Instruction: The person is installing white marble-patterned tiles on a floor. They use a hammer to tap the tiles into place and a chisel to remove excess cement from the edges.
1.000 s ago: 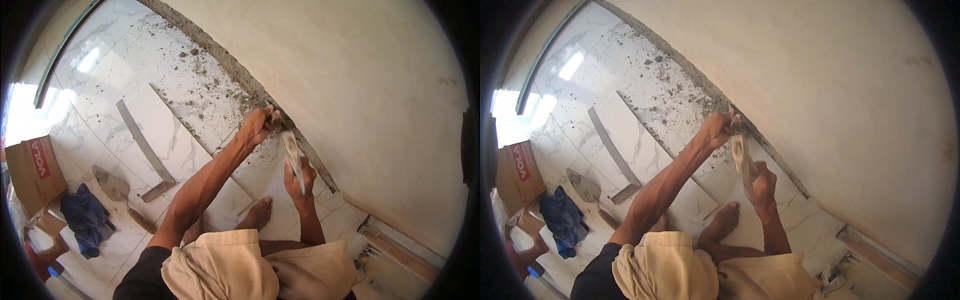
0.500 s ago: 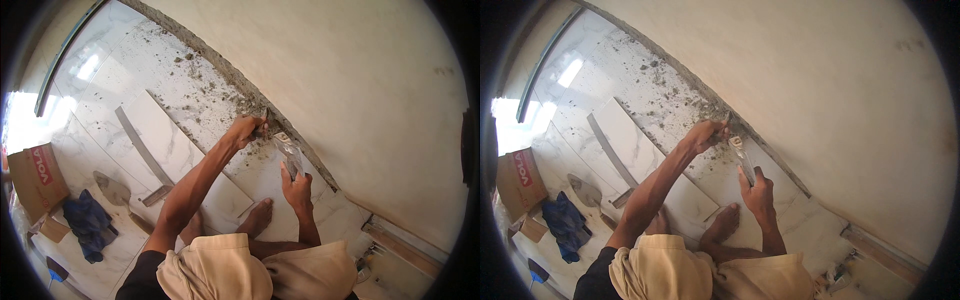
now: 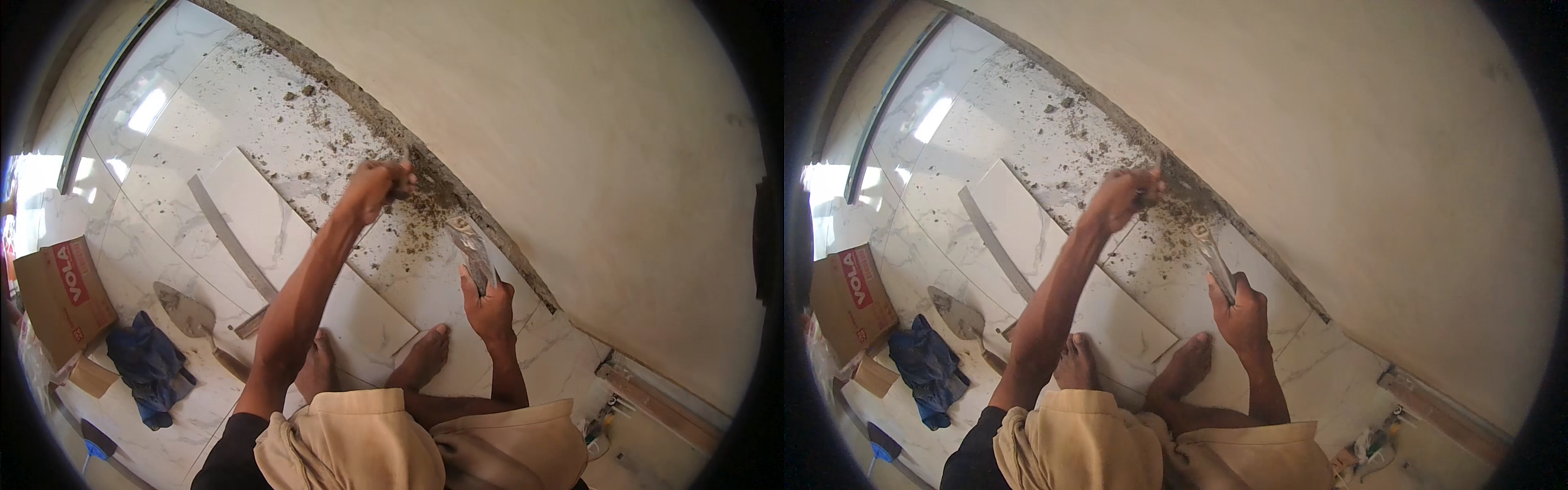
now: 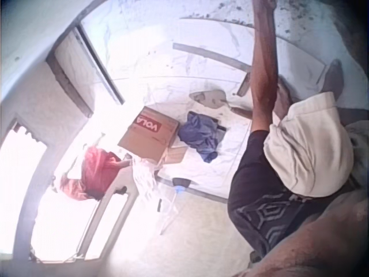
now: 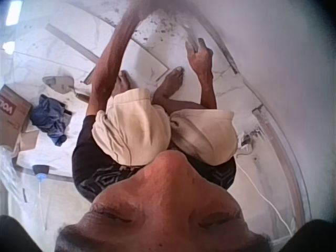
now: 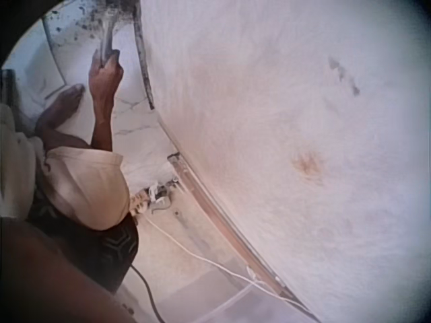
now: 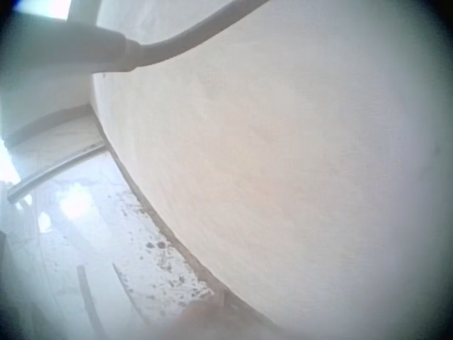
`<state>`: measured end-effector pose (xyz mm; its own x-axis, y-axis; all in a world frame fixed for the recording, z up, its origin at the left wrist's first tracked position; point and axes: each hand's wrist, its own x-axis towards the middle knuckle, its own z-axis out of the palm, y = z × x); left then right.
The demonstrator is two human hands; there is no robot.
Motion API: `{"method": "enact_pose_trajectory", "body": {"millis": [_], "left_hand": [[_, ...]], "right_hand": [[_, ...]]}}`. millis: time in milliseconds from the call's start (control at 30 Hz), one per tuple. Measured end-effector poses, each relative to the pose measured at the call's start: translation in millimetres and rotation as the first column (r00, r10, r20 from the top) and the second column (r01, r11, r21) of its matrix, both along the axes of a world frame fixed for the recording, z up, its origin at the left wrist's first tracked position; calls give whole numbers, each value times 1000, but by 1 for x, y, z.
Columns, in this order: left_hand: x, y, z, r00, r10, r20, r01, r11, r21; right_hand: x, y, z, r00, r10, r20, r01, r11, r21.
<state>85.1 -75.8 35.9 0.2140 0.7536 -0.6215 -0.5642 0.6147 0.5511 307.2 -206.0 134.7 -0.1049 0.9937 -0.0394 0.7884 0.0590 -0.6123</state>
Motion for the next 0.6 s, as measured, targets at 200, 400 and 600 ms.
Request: {"method": "enact_pose_trajectory", "body": {"millis": [200, 400, 600], "left_hand": [[47, -27, -38, 994, -40, 100, 41, 999, -7], [41, -39, -12, 988, -151, -44, 157, 961, 229], [45, -15, -19, 990, 62, -128, -50, 995, 89]], "right_hand": [[-11, 5, 3, 994, 45, 99, -36, 995, -91], [-8, -1, -1, 999, 6, 47, -3, 997, -78], [-12, -2, -11, 1000, 0, 8, 0, 997, -82]]}}
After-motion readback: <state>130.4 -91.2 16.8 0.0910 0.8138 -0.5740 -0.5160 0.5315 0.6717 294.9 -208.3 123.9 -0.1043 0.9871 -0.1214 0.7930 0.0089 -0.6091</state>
